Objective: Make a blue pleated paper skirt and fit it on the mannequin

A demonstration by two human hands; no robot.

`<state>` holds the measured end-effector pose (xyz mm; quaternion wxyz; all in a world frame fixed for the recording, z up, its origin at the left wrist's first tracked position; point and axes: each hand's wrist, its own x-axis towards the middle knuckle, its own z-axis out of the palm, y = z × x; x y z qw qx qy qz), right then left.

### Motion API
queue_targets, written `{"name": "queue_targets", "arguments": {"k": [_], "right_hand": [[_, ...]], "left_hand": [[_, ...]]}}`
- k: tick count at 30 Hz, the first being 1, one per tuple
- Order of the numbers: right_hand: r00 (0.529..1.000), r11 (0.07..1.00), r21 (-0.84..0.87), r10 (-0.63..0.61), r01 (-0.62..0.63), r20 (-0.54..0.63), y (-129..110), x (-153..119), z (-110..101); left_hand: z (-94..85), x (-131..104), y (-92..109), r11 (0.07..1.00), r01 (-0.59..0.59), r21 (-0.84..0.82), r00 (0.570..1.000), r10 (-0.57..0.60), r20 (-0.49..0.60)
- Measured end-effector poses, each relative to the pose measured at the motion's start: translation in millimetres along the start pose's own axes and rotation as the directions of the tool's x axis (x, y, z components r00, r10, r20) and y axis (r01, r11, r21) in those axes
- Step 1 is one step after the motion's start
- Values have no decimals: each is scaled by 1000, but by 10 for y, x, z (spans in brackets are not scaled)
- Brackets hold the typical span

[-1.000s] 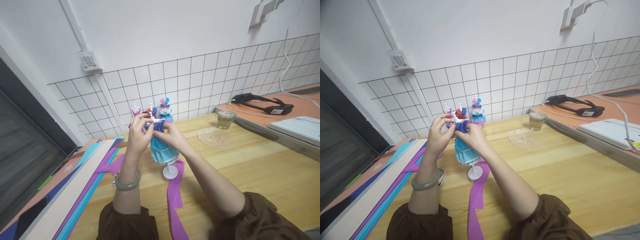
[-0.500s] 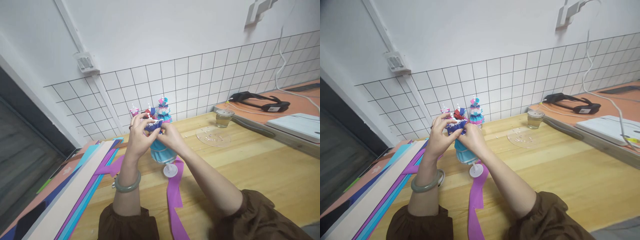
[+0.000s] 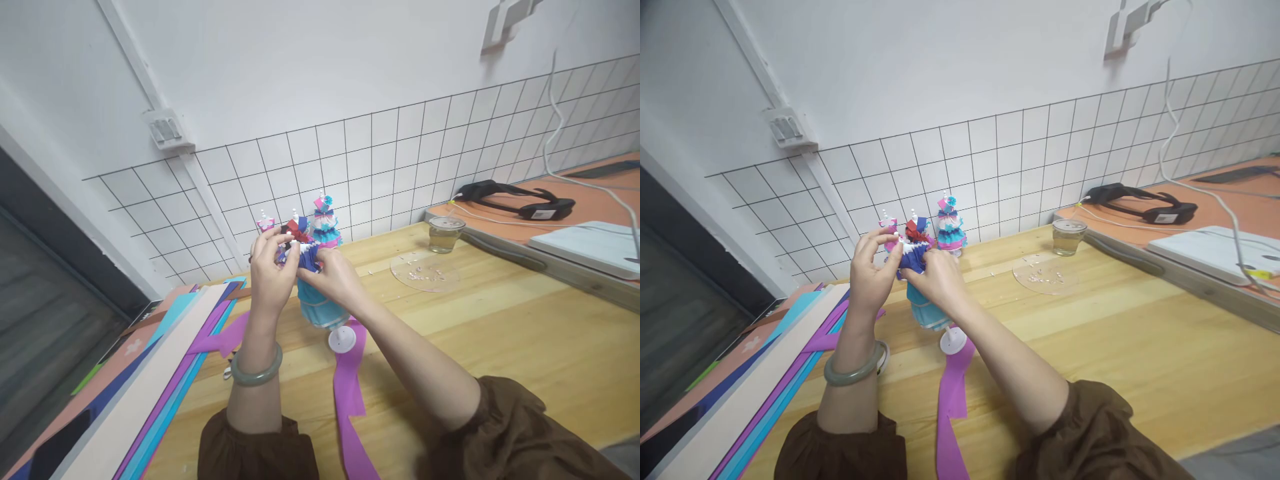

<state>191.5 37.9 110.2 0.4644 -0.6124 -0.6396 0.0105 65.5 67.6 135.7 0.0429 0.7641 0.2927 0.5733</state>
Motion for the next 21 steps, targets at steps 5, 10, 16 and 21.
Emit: {"name": "queue_targets", "arguments": {"k": [5, 10, 16, 21], "right_hand": [[997, 879, 471, 52, -77, 64, 73, 63, -56], [979, 590, 785, 50, -189, 198, 238, 154, 7], [973, 620, 760, 21, -194, 231, 454, 195, 222], [975, 711, 687, -8, -150, 221, 525, 188, 289]], "left_hand": [[-9, 14, -35, 989, 84, -123, 992, -95, -86], [64, 11, -205, 930, 284, -234, 956, -294, -6], [125, -10, -383, 881, 448, -148, 853, -372, 366], [122, -10, -378, 886, 447, -125, 792, -327, 515]]}}
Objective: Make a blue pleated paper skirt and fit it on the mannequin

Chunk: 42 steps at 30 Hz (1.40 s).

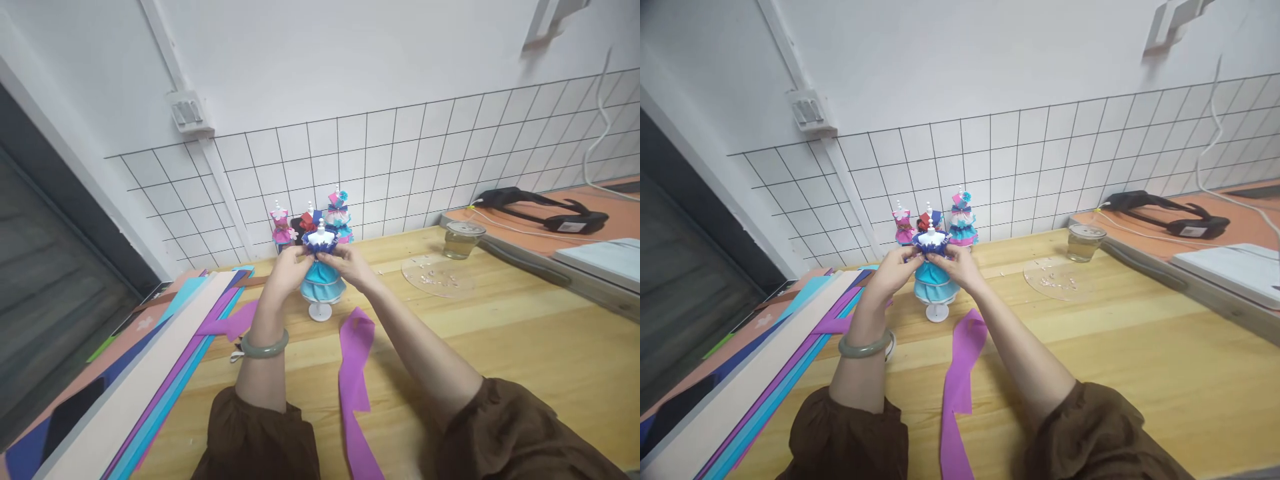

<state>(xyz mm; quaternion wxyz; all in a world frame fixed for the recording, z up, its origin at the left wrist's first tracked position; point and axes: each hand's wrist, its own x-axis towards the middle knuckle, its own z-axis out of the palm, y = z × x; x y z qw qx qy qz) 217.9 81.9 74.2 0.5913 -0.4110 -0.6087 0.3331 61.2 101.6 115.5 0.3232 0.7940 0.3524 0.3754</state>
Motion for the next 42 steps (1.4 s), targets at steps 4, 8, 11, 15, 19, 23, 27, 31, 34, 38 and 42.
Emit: {"name": "queue_targets", "arguments": {"k": [4, 8, 11, 15, 19, 23, 27, 31, 34, 38, 42], "right_hand": [[999, 994, -105, -40, 42, 24, -34, -22, 4], [993, 974, -199, -94, 105, 65, -79, -39, 28], [988, 950, -272, -142, 155, 67, -73, -23, 57], [980, 914, -355, -199, 196, 31, -32, 17, 86], [977, 904, -372, -206, 209, 47, -36, 9, 74], [975, 926, -313, -176, 211, 137, -86, -32, -7], [964, 943, -257, -155, 210, 217, -100, -31, -112], [967, 934, -277, -181, 226, 180, -85, -1, -150], [972, 933, -283, -189, 223, 141, -93, 8, -146], [973, 931, -286, -203, 226, 109, -101, 7, -143], [981, 947, -263, -160, 184, 112, -82, -3, -140]], "left_hand": [[1, -6, -12, 998, 29, 51, 1000, -29, -8], [-4, 2, -52, 989, 40, 144, 999, -35, -33], [0, 10, -63, 983, 46, 175, 999, -42, -30], [22, 16, -51, 988, 33, 151, 999, -26, -44], [36, 14, -45, 989, 37, 143, 998, -29, -52], [36, -6, -31, 994, 37, 107, 998, -32, -46], [24, -42, 16, 997, 40, 71, 999, -39, -10], [1, -74, 36, 999, 27, 39, 997, -29, 70], [-12, -75, 12, 999, 16, 36, 993, -20, 112], [-30, -66, -33, 1000, 7, -24, 985, -2, 171], [-55, -71, -54, 996, 37, -76, 973, -18, 231]]}}
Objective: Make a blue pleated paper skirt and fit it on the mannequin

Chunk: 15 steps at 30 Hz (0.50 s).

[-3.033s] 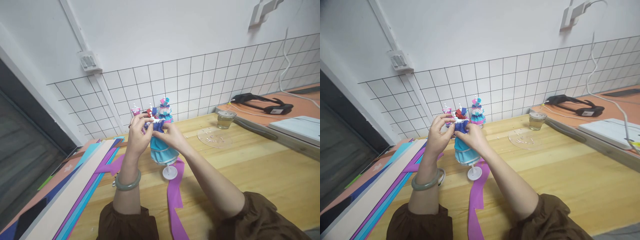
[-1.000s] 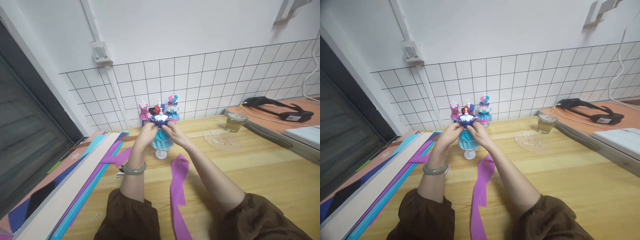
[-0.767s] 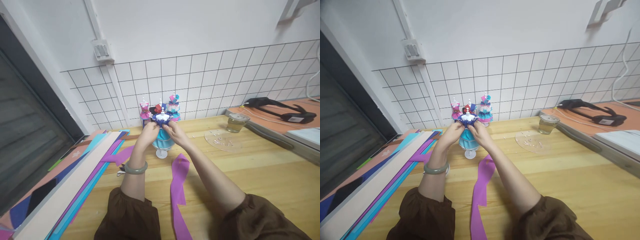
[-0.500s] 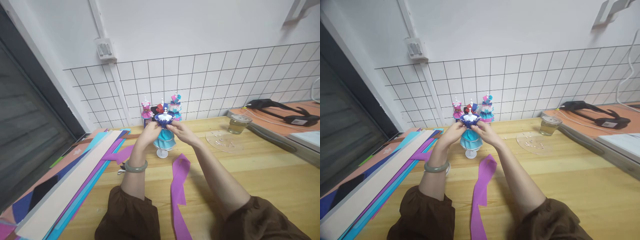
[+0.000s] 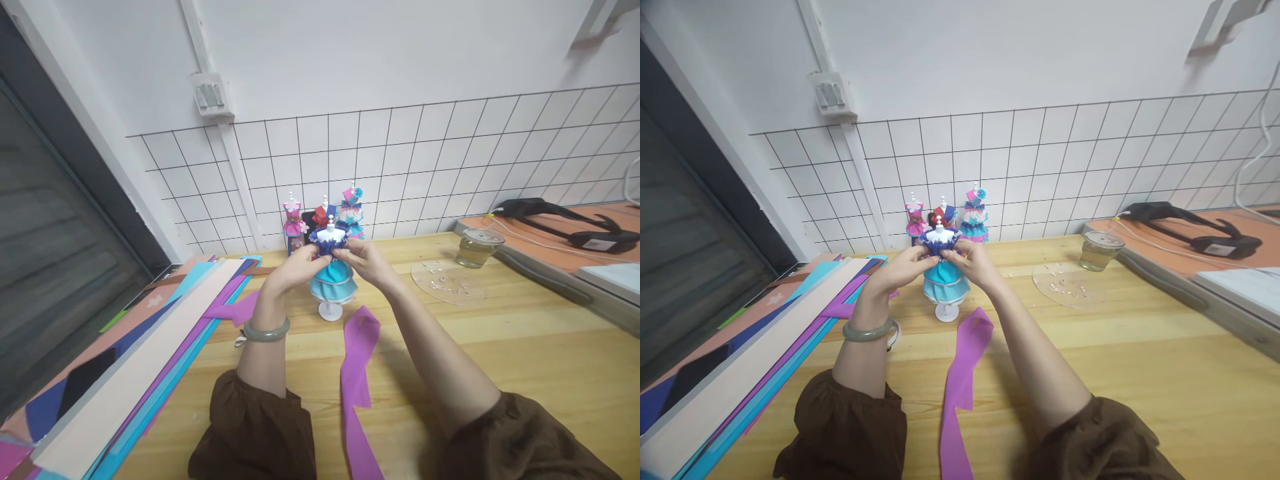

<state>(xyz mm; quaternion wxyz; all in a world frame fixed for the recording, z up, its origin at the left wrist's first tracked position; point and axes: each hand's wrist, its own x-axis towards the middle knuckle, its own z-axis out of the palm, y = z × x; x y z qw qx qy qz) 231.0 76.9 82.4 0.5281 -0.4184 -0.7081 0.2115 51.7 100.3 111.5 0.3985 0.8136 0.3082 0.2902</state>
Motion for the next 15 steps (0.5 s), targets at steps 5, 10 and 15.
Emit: {"name": "queue_targets", "arguments": {"k": [5, 10, 15], "right_hand": [[994, 987, 150, 48, -63, 97, -48, -25, -13], [983, 980, 186, 34, -69, 182, -77, -29, -70], [991, 980, 164, 99, -114, 94, -31, -22, -50]], "left_hand": [[-15, 15, -11, 997, -41, -59, 999, 43, 27], [-17, 32, -17, 994, -74, -77, 997, 73, -20], [-31, 19, -26, 993, -90, -82, 995, 86, -45]]}}
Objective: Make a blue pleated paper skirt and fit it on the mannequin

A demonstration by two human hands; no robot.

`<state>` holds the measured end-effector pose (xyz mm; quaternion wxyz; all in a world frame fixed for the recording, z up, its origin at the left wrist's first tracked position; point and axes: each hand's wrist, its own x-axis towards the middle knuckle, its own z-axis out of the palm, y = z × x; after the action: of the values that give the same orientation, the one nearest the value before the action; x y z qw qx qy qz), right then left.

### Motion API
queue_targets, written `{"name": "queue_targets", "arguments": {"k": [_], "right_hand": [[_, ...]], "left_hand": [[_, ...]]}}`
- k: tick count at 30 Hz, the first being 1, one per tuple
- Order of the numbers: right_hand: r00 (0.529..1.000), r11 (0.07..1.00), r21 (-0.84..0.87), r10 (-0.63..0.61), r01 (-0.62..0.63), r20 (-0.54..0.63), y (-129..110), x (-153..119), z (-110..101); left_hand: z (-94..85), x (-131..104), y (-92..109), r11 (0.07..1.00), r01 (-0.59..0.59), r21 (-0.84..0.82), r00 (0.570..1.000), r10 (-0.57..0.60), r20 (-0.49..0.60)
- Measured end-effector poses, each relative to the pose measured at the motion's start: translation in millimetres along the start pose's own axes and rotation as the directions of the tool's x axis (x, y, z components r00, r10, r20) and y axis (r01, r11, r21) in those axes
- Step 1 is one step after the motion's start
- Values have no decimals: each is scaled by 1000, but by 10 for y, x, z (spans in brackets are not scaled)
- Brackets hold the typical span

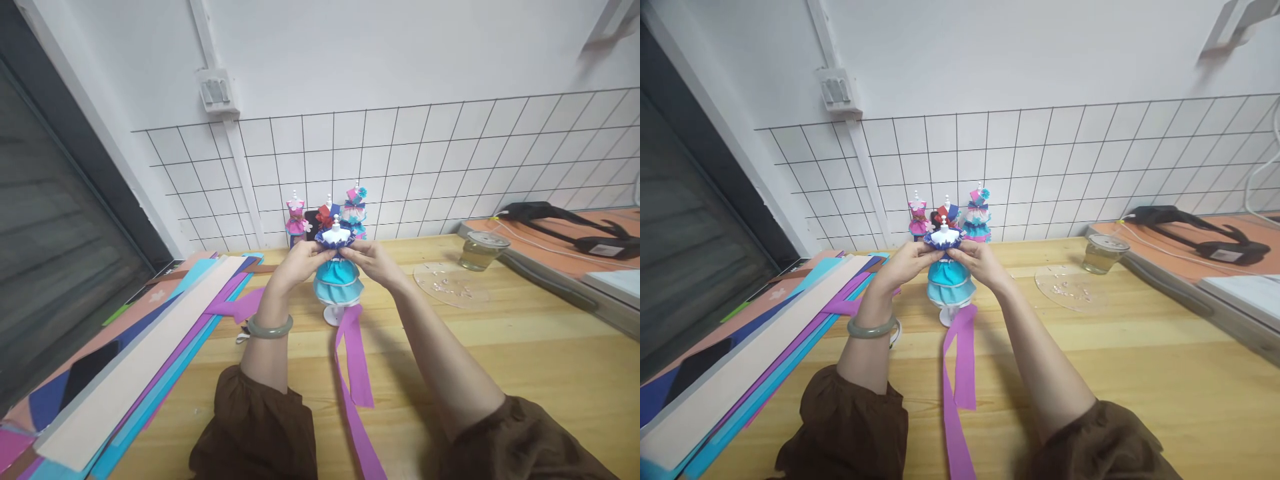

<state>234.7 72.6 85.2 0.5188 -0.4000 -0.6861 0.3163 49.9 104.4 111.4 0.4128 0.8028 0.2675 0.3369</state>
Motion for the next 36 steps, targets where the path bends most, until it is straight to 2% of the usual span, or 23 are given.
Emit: {"name": "queue_targets", "arguments": {"k": [4, 10, 13, 19, 24, 29, 36], "right_hand": [[998, 1000, -2, 20, -20, -53, 21, 6, 29], [998, 998, 2, 60, -60, -7, -10, -17, 7], [994, 994, -6, 108, -108, -32, -30, -29, 15], [991, 992, -25, 124, -126, -42, -64, -35, 24], [998, 997, -57, 57, -57, -2, -96, -61, -15], [1000, 998, -59, 7, -6, 28, -116, -141, -36], [990, 989, -55, 138, -137, 22, -130, -319, -11]], "left_hand": [[-8, 10, -47, 1000, -2, -23, 1000, 1, -5], [28, 33, -59, 991, 19, -135, 1000, -18, 4], [35, 35, -51, 991, 25, -132, 1000, -24, 14], [34, 32, -43, 994, 13, -111, 1000, -12, 13], [33, 12, -46, 997, 2, -83, 999, 1, 45], [11, -40, -86, 990, -35, -138, 995, 48, 86], [18, -154, -71, 994, -30, -105, 997, 38, 69]]}}
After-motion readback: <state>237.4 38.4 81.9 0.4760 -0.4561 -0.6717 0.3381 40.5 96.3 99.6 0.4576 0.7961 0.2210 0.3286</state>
